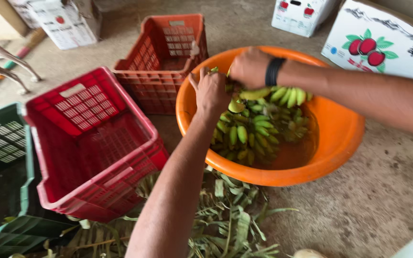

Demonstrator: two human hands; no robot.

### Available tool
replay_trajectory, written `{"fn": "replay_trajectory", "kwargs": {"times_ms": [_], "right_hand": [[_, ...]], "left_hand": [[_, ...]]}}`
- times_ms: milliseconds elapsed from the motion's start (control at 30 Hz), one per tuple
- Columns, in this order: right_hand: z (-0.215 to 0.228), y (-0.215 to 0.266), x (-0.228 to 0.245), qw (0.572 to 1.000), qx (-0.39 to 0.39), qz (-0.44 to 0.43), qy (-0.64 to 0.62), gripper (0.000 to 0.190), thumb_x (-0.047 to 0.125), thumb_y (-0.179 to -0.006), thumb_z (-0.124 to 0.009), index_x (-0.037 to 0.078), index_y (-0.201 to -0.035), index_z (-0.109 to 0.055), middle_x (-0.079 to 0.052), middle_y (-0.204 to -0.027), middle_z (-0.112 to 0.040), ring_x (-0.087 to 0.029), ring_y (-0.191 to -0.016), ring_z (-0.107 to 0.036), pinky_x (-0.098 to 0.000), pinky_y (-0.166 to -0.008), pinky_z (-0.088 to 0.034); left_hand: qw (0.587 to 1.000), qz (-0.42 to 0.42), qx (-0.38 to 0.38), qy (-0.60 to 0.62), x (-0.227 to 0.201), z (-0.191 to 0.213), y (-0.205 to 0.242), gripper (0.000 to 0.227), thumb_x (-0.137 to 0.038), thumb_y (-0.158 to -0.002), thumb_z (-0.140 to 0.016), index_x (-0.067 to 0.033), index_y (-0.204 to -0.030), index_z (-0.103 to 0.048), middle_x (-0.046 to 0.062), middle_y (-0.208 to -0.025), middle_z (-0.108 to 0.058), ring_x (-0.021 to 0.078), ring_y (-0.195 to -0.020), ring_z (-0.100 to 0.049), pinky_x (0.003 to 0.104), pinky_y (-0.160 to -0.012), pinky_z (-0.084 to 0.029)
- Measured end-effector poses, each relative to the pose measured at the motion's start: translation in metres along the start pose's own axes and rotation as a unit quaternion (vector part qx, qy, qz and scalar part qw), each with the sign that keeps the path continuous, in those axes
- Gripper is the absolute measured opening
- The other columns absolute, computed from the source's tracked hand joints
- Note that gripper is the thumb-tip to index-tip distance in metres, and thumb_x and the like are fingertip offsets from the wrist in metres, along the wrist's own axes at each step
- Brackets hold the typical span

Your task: The person washes green bananas by hand in an orange basin filled with water and places them into red and green plastic crates. The person repeatedly picks up bunches of bananas, rinses them, and transfers them to the crates.

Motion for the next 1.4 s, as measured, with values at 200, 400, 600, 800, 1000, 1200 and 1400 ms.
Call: {"fn": "replay_trajectory", "kwargs": {"times_ms": [200,400,600,800,1000,1200,1400], "right_hand": [[0.022,0.011,0.013,0.985,-0.072,0.054,-0.148,0.025,0.004,-0.074,-0.062,0.009,-0.095,-0.075,-0.012,-0.09,-0.074,-0.033,-0.079,-0.072,-0.0467,-0.071,-0.058],[0.049,-0.001,0.006,0.983,-0.084,0.042,-0.155,0.021,0.022,-0.086,-0.067,0.013,-0.102,-0.077,-0.01,-0.099,-0.075,-0.035,-0.088,-0.072,-0.0478,-0.081,-0.058],[0.088,-0.026,0.022,0.961,-0.202,0.094,-0.161,0.027,0.029,-0.087,-0.068,0.015,-0.108,-0.077,-0.006,-0.106,-0.076,-0.03,-0.098,-0.072,-0.0467,-0.081,-0.058],[0.106,-0.065,0.054,0.922,-0.255,0.131,-0.259,0.03,0.025,-0.088,-0.074,0.015,-0.116,-0.078,-0.008,-0.107,-0.077,-0.028,-0.1,-0.072,-0.0434,-0.089,-0.057],[0.139,-0.132,0.102,0.883,-0.285,0.128,-0.351,0.028,0.02,-0.085,-0.077,0.012,-0.112,-0.079,-0.012,-0.105,-0.077,-0.029,-0.095,-0.073,-0.0418,-0.087,-0.058],[0.192,-0.183,0.198,0.862,-0.361,0.131,-0.332,0.03,0.013,-0.089,-0.071,0.018,-0.118,-0.078,-0.011,-0.104,-0.076,-0.03,-0.101,-0.071,-0.0448,-0.093,-0.055],[0.233,-0.217,0.305,0.854,-0.326,0.144,-0.378,0.038,0.02,-0.099,-0.066,0.018,-0.136,-0.064,-0.013,-0.117,-0.072,-0.03,-0.109,-0.068,-0.0452,-0.098,-0.054]], "left_hand": [[0.999,-0.015,0.021,0.033,0.005,0.01,0.02,0.03,-0.028,-0.069,-0.088,-0.0117,-0.092,-0.077,0.01,-0.093,-0.073,0.0338,-0.12,-0.054,0.065,-0.109,-0.026],[0.991,-0.062,-0.107,0.044,0.009,0.042,0.016,0.026,-0.024,-0.069,-0.089,-0.0068,-0.084,-0.076,0.013,-0.096,-0.071,0.0317,-0.116,-0.059,0.063,-0.109,-0.027],[0.986,-0.008,-0.14,0.091,0.046,0.08,0.021,0.031,-0.024,-0.068,-0.09,-0.0048,-0.087,-0.075,0.017,-0.104,-0.069,0.0371,-0.105,-0.063,0.048,-0.088,-0.052],[0.983,0.089,-0.119,0.107,0.103,0.116,0.041,0.025,-0.021,-0.069,-0.088,-0.0152,-0.093,-0.082,0.015,-0.086,-0.075,0.034,-0.083,-0.073,0.045,-0.077,-0.057],[0.964,0.201,-0.169,0.044,0.171,0.169,0.076,0.019,-0.02,-0.069,-0.086,-0.0143,-0.087,-0.08,0.011,-0.082,-0.076,0.0281,-0.076,-0.075,0.043,-0.075,-0.058],[0.943,0.235,-0.231,-0.044,0.248,0.239,0.139,0.017,-0.021,-0.071,-0.088,-0.0105,-0.083,-0.081,0.014,-0.082,-0.075,0.0322,-0.078,-0.073,0.045,-0.077,-0.056],[0.917,0.287,-0.257,-0.107,0.336,0.294,0.215,0.017,-0.022,-0.068,-0.087,-0.015,-0.083,-0.082,0.008,-0.084,-0.077,0.0262,-0.077,-0.075,0.04,-0.083,-0.055]]}}
Point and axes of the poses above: each hand's wrist, its own y-axis away from the middle knuckle, its own z-axis out of the back of the hand, x = y × z, the point moved 8 cm from there along -y, towards the middle knuckle
